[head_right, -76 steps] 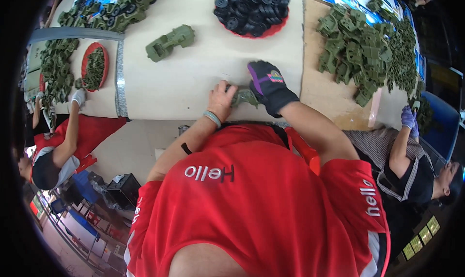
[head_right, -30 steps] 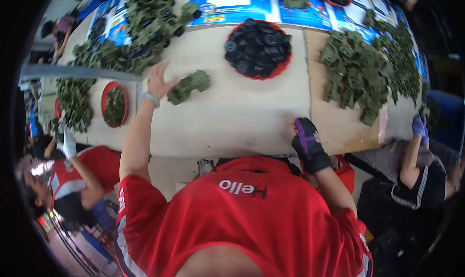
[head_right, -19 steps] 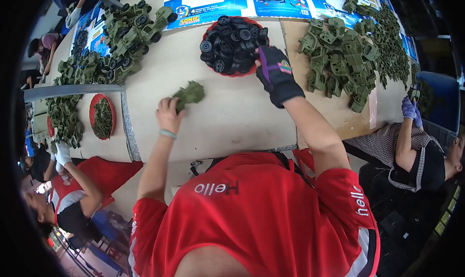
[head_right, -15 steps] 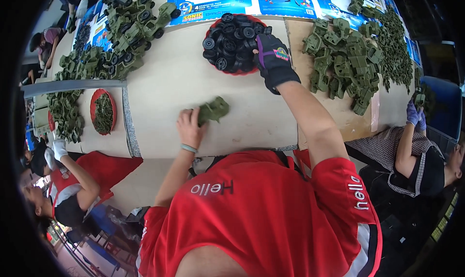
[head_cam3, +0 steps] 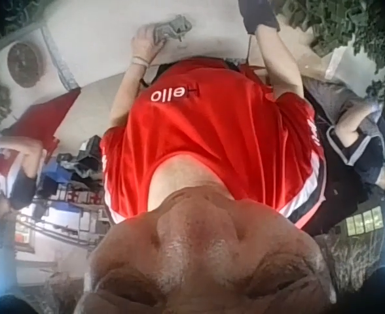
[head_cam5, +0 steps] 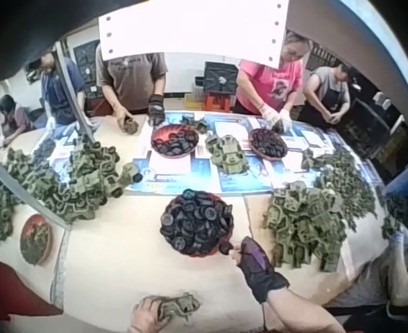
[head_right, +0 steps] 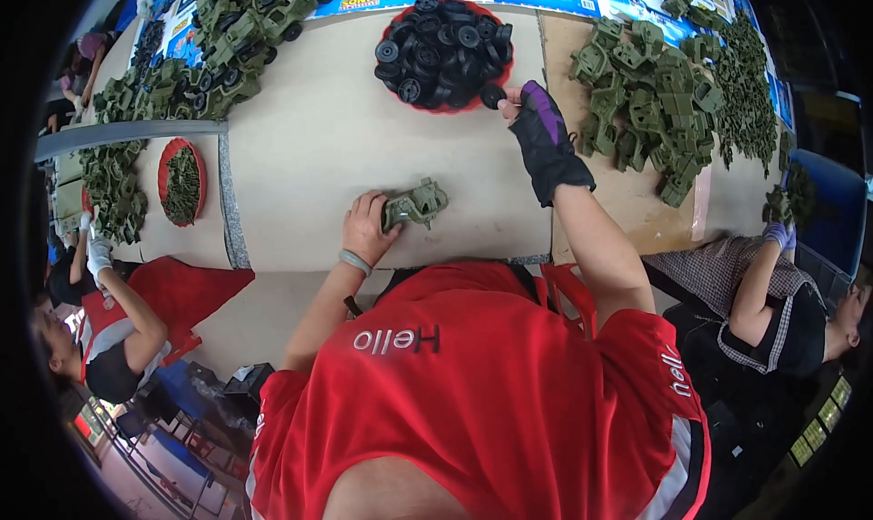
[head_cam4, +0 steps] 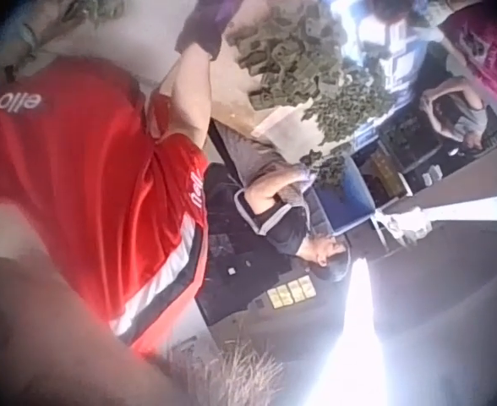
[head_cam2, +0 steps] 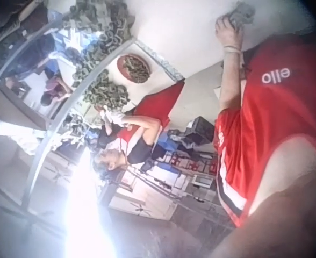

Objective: The person assembles toy military tanks by attaching plastic wheels to the toy tank bodies by hand.

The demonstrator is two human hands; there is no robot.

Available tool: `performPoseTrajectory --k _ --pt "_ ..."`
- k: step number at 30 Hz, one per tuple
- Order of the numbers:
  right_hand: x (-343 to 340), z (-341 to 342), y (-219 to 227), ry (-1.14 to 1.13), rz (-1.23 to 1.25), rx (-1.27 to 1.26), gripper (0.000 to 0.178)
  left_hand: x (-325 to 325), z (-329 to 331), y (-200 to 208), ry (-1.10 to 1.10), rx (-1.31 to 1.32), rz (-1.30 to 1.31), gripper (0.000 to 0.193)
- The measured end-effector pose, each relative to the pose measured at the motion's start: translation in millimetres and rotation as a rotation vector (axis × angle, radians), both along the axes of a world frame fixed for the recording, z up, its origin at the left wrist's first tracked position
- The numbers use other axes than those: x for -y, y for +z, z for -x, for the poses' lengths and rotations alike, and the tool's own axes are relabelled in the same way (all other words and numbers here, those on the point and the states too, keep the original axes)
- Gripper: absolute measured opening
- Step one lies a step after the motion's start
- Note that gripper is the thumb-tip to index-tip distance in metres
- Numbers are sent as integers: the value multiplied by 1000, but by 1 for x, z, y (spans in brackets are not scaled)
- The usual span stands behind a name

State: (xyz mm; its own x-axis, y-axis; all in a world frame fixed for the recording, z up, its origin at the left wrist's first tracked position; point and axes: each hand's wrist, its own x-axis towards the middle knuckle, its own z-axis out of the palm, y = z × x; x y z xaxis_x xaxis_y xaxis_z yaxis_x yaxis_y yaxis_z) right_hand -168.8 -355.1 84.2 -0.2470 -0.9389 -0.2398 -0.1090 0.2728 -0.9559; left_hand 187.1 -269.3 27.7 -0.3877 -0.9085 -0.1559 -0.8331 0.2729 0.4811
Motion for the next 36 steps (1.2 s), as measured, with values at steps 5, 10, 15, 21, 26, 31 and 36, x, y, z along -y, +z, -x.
performPoseTrajectory --k 5,10,15,21,26,31,36 --pt "-53 -7 2 686 169 -1129 30 -2 16 0 -22 -30 138 63" --pt "-90 -4 -42 605 154 -953 36 -16 38 -1 -33 32 48 66" --pt "-74 0 -48 711 171 -902 31 -11 40 3 -102 130 -118 77" --pt "-69 -11 -14 665 90 -504 44 -21 43 -3 -158 137 -50 75" --pt "-71 -26 18 835 248 -441 47 -21 46 5 -112 125 -85 71" --pt "-68 -12 14 636 332 -528 49 -13 9 -12 260 -81 -154 72" --pt "-102 3 11 567 125 -548 48 62 -63 -30 655 -228 -286 79"
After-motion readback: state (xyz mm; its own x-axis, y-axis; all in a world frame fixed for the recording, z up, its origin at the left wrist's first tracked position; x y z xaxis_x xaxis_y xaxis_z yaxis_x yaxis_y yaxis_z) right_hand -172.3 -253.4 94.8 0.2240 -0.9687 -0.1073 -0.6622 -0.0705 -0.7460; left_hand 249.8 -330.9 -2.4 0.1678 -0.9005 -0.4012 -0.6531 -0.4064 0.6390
